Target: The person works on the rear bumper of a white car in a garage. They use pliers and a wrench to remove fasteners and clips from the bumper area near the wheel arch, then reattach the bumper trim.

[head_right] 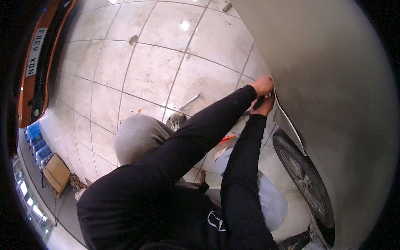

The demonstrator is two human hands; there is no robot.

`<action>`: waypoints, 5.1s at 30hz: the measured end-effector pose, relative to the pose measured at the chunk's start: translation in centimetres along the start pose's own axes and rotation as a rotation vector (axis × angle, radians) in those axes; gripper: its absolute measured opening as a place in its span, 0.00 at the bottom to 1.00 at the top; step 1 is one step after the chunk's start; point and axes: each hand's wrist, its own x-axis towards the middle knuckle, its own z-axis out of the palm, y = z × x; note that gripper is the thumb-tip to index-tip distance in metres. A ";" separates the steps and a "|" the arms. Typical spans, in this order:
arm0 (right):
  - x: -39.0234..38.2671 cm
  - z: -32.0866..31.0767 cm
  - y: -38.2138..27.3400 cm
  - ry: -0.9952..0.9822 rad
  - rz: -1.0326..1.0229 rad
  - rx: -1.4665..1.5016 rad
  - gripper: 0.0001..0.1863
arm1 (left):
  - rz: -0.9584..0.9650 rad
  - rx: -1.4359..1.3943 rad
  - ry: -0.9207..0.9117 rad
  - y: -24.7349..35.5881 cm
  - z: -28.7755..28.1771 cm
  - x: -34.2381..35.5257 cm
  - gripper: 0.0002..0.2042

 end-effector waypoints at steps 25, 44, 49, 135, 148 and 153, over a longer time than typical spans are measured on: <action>0.7 -1.3 0.4 -0.072 0.273 0.399 0.21 | -0.188 -0.284 0.300 5.1 -4.5 -0.2 0.12; 1.6 -2.2 -0.4 -0.098 0.223 0.444 0.23 | -0.671 -1.374 0.538 8.2 -2.6 -8.4 0.21; 1.5 -2.8 0.6 -0.128 0.251 0.532 0.19 | -0.660 -1.179 0.699 8.1 -1.0 -7.1 0.13; -0.2 1.3 -2.2 -0.027 0.120 0.442 0.31 | -0.582 -0.614 0.709 3.3 -5.0 -1.8 0.21; -0.2 2.2 -2.9 -0.199 0.186 0.672 0.28 | -0.683 -0.853 0.535 3.1 -8.5 0.3 0.15; 1.3 -0.5 -1.7 -0.188 0.166 0.658 0.30 | -0.666 -0.814 0.557 5.2 -6.3 -1.3 0.18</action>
